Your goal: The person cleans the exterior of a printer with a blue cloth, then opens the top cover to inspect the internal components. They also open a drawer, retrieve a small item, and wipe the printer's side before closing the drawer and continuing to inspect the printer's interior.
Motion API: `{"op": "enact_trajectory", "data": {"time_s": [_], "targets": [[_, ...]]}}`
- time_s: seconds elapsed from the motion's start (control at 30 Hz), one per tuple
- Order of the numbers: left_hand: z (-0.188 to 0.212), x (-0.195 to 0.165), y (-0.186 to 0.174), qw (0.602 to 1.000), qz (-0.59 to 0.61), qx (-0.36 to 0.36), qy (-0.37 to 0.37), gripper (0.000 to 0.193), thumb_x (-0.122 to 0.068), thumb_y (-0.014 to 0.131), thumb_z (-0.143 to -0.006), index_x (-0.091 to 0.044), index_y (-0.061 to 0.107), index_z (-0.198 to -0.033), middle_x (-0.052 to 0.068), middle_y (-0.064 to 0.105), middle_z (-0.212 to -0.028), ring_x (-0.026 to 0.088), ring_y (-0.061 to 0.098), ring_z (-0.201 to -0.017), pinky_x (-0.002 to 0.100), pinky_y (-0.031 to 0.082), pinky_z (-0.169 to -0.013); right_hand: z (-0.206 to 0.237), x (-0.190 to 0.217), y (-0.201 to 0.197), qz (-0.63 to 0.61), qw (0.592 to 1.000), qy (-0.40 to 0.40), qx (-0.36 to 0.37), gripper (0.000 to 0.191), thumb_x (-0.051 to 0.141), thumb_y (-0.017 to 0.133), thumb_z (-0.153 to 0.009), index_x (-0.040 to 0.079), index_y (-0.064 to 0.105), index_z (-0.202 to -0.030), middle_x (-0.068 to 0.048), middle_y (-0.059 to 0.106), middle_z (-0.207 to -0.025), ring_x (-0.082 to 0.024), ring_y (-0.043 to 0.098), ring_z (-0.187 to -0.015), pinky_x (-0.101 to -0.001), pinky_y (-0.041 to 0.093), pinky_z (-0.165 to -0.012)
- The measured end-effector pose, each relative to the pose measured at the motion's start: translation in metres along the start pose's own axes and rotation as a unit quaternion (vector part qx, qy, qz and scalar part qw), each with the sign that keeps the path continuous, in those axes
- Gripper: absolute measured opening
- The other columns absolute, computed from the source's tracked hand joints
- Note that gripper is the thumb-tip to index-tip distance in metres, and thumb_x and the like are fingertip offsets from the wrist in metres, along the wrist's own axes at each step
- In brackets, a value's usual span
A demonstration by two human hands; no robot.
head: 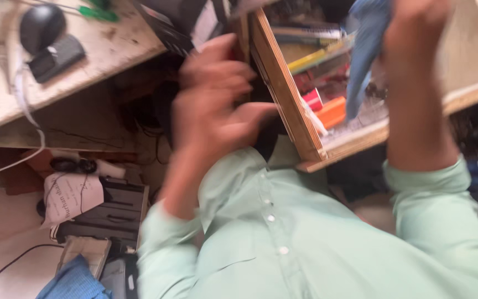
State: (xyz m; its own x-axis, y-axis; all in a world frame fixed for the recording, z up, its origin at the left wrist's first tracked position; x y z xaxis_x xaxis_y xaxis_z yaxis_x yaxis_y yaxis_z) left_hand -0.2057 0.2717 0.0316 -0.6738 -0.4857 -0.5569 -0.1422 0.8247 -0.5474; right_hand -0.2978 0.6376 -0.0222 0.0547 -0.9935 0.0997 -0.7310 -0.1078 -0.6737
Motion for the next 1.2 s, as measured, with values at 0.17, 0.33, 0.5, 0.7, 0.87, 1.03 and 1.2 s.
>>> {"op": "enact_trajectory", "data": {"time_s": [0.17, 0.33, 0.5, 0.7, 0.87, 1.03, 1.2], "targets": [[-0.044, 0.011, 0.104, 0.973, 0.211, 0.04, -0.082, 0.029, -0.015, 0.061, -0.093, -0.002, 0.069, -0.117, 0.012, 0.067, -0.108, 0.027, 0.069, -0.097, 0.035, 0.056, -0.082, -0.021, 0.1, -0.023, -0.561, 0.812, 0.094, 0.129, 0.012, 0.007, 0.059, -0.111, -0.003, 0.063, -0.116, -0.018, 0.061, -0.099, -0.019, 0.058, -0.079, -0.0303, 0.044, -0.064], [-0.004, 0.087, -0.006, 0.95, 0.117, -0.108, -0.267, 0.027, -0.018, 0.048, -0.102, 0.002, 0.066, -0.097, 0.011, 0.062, -0.078, 0.02, 0.057, -0.065, 0.035, 0.045, -0.06, -0.035, 0.096, -0.087, -0.531, 0.843, 0.06, 0.06, 0.008, 0.009, 0.059, -0.11, 0.005, 0.064, -0.114, -0.009, 0.068, -0.113, -0.013, 0.072, -0.1, -0.0252, 0.061, -0.072], [0.054, 0.119, -0.102, 0.932, 0.151, -0.207, -0.256, 0.025, -0.018, 0.047, -0.113, -0.007, 0.048, -0.091, -0.001, 0.047, -0.083, 0.007, 0.041, -0.074, 0.027, 0.034, -0.066, 0.031, 0.066, -0.1, -0.256, 0.963, 0.007, 0.079, 0.003, 0.001, 0.069, -0.112, 0.003, 0.069, -0.11, -0.017, 0.071, -0.128, -0.026, 0.071, -0.107, -0.0333, 0.055, -0.084], [0.095, 0.134, -0.116, 0.899, 0.236, -0.26, -0.261, 0.015, -0.011, 0.054, -0.111, -0.009, 0.047, -0.099, -0.004, 0.054, -0.087, 0.001, 0.043, -0.074, 0.019, 0.037, -0.067, 0.069, 0.066, -0.086, -0.258, 0.965, -0.019, 0.052, 0.008, -0.001, 0.072, -0.106, 0.005, 0.068, -0.109, -0.016, 0.062, -0.123, -0.03, 0.065, -0.11, -0.0389, 0.052, -0.096], [0.092, 0.127, -0.096, 0.918, 0.185, -0.232, -0.262, 0.017, -0.011, 0.06, -0.109, -0.009, 0.048, -0.098, -0.006, 0.05, -0.085, 0.001, 0.039, -0.074, 0.019, 0.035, -0.065, 0.045, 0.076, -0.079, -0.217, 0.974, -0.059, -0.013, 0.01, 0.002, 0.075, -0.105, 0.006, 0.069, -0.113, -0.013, 0.061, -0.116, -0.031, 0.06, -0.104, -0.0397, 0.049, -0.087], [0.08, 0.127, -0.077, 0.92, 0.194, -0.195, -0.28, 0.018, -0.014, 0.062, -0.106, -0.008, 0.048, -0.096, -0.006, 0.05, -0.081, 0.001, 0.039, -0.07, 0.02, 0.034, -0.061, 0.011, 0.085, -0.05, -0.206, 0.974, -0.07, -0.058, 0.006, 0.003, 0.073, -0.106, 0.006, 0.07, -0.111, -0.011, 0.064, -0.109, -0.03, 0.059, -0.104, -0.041, 0.047, -0.089], [0.073, 0.127, -0.061, 0.93, 0.135, -0.156, -0.304, 0.02, -0.017, 0.065, -0.102, -0.007, 0.05, -0.094, -0.005, 0.051, -0.073, 0.002, 0.041, -0.064, 0.022, 0.035, -0.057, -0.029, 0.077, 0.005, -0.232, 0.968, -0.041, -0.087, 0.007, 0.006, 0.075, -0.104, 0.006, 0.071, -0.109, -0.009, 0.071, -0.102, -0.028, 0.061, -0.097, -0.0421, 0.047, -0.091]]}}
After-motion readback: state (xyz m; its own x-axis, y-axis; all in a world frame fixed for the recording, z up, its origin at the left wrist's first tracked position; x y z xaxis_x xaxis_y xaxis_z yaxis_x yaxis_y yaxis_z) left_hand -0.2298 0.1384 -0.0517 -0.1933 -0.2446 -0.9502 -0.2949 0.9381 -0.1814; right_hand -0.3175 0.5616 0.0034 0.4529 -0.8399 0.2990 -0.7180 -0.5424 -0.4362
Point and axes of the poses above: each hand's wrist, its own z-axis away from the middle knuckle, its own y-axis out of the palm, x = y × z, the point moved 8 cm from there along -z, towards the middle knuckle
